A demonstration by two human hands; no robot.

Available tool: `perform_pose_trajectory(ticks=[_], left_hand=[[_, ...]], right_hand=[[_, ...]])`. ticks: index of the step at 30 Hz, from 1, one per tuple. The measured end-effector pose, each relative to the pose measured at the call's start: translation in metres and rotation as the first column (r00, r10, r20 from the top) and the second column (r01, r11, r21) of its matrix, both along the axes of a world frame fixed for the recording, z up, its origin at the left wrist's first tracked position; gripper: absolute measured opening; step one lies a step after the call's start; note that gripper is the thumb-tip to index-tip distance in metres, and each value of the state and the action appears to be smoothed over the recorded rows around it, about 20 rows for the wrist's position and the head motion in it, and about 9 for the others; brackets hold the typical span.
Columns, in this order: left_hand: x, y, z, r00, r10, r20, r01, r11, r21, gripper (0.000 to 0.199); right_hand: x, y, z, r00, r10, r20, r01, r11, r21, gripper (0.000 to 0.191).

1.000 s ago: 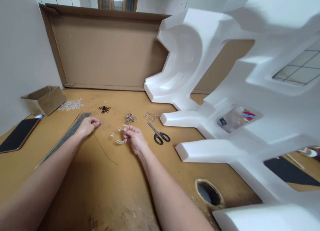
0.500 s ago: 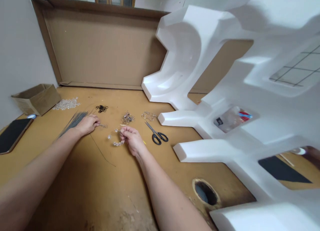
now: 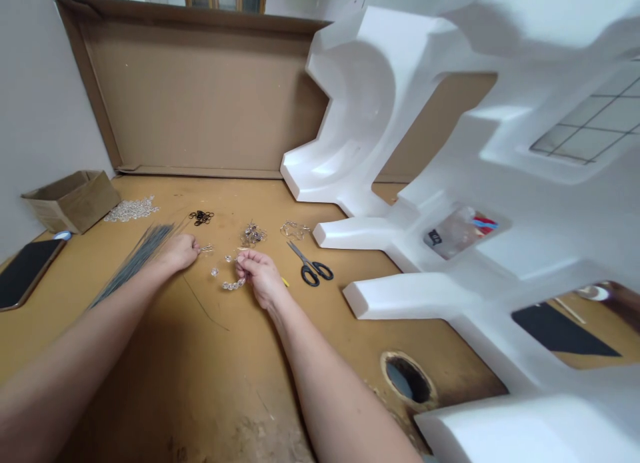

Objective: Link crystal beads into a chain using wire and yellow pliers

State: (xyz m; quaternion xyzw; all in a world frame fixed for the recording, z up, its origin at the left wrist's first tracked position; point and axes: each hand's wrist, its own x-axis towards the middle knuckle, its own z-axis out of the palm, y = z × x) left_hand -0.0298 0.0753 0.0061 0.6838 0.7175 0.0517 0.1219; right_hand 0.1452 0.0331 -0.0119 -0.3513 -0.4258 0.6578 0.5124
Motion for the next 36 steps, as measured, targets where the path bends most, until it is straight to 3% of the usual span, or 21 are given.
perform_pose_trajectory(ticks=[12,22,29,36], left_hand=[[0.004,-0.007,0.005,0.995,-0.087,-0.045,0.087,0.996,-0.003,0.014],[0.015,-0.013,0.017,0.944,-0.270,-0.192,0.257,0.962,-0.091,0.031],[0.018,-0.015,0.007,0.904,-0.362,-0.228,0.363,0.931,-0.041,0.032],[0.012,-0.012,0.003,0.926,-0.329,-0.185,0.335,0.942,0.001,0.033]], right_hand=[[0.000,0.001,-0.001,1.000,-0.016,-0.023,0.016,1.000,-0.009,0.013],[-0.001,0.001,-0.001,1.000,-0.015,-0.013,0.015,1.000,-0.008,0.014],[0.000,0.001,0.000,1.000,-0.016,-0.007,0.016,1.000,-0.001,0.013],[0.000,0.000,0.000,1.000,-0.016,-0.005,0.016,1.000,0.001,0.014]])
